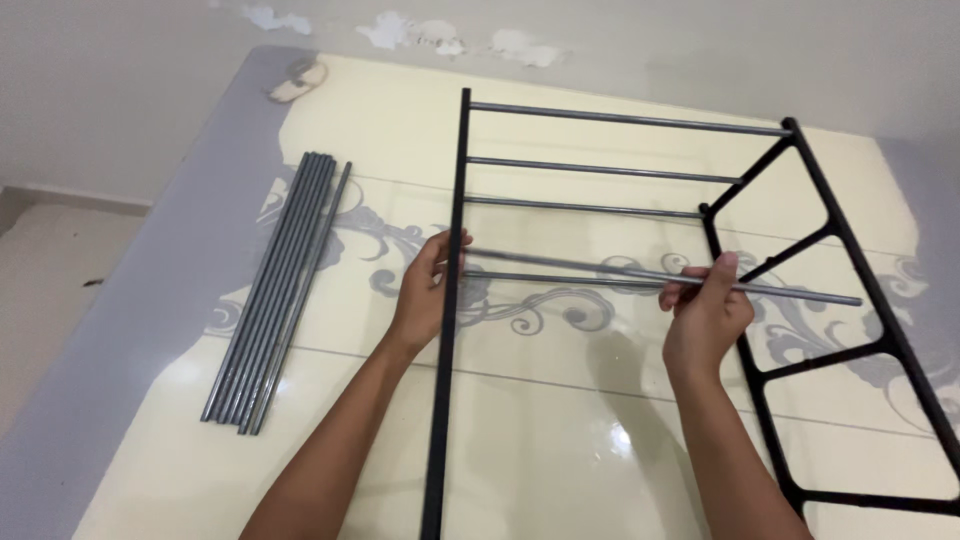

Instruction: The person assembles a metal rack by inserting multiple horizontal metal rods into slots on two vertical side frames. The rods are added one by one from a stack on the table, and the rack is gradually built up into a multi-tiered structure.

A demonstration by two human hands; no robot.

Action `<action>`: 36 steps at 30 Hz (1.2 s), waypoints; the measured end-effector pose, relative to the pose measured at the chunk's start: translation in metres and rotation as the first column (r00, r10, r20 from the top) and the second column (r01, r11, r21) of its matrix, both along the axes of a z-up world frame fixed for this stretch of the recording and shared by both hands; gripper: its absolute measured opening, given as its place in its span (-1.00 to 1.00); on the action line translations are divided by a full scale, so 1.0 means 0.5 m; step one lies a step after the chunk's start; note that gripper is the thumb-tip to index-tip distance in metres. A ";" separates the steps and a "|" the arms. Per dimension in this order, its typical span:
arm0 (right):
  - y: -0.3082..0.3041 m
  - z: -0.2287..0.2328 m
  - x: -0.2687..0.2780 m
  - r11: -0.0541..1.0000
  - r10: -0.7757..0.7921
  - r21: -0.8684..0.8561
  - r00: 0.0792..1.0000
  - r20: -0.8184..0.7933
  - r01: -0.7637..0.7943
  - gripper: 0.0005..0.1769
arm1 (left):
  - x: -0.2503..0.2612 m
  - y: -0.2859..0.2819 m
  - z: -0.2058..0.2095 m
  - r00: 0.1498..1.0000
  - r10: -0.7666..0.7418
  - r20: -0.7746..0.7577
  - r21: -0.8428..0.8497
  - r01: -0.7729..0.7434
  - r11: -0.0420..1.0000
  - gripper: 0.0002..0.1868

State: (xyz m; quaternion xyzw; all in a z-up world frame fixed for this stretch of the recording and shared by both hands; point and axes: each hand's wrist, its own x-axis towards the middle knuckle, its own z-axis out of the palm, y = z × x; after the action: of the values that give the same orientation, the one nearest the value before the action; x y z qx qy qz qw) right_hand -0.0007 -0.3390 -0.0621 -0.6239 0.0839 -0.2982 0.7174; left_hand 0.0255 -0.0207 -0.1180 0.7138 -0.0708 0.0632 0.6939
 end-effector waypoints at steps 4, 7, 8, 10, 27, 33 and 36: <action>0.030 -0.001 0.045 0.999 -0.038 0.006 0.994 0.103 0.038 -0.35 | -0.007 0.001 0.004 0.996 0.080 0.040 0.004 -0.080 0.997 -0.62; 0.036 0.003 0.064 0.991 -0.111 0.088 0.983 0.146 0.099 -0.36 | -0.011 -0.007 -0.001 0.991 0.132 0.015 -0.002 -0.132 0.991 -0.65; 0.037 0.005 0.072 0.983 -0.140 0.142 0.979 0.151 0.119 -0.36 | -0.013 -0.010 -0.004 0.989 0.146 0.014 -0.021 -0.145 0.989 -0.67; 0.039 -0.002 0.075 0.980 -0.121 0.174 0.984 0.129 0.097 -0.37 | -0.014 -0.006 -0.009 0.985 0.171 0.032 -0.038 -0.170 0.985 -0.70; 0.011 -0.052 0.089 0.918 -0.128 0.379 0.992 0.003 0.117 -0.45 | -0.012 -0.008 -0.009 0.987 0.150 0.061 -0.075 -0.145 0.987 -0.71; 0.016 -0.068 0.092 0.907 -0.117 0.410 0.993 0.015 0.101 -0.44 | -0.012 -0.009 -0.010 0.987 0.162 0.026 -0.081 -0.159 0.984 -0.71; 0.018 -0.076 0.094 0.898 -0.123 0.427 0.992 0.017 0.104 -0.44 | -0.015 -0.007 -0.005 0.989 0.145 -0.010 -0.111 -0.145 0.983 -0.73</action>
State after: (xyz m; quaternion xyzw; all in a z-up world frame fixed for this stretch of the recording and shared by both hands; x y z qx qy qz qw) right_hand 0.0464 -0.3302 -0.1003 -0.4402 0.1672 -0.3275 0.8192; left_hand 0.0179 -0.0241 -0.1207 0.6774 -0.0145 0.1166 0.7262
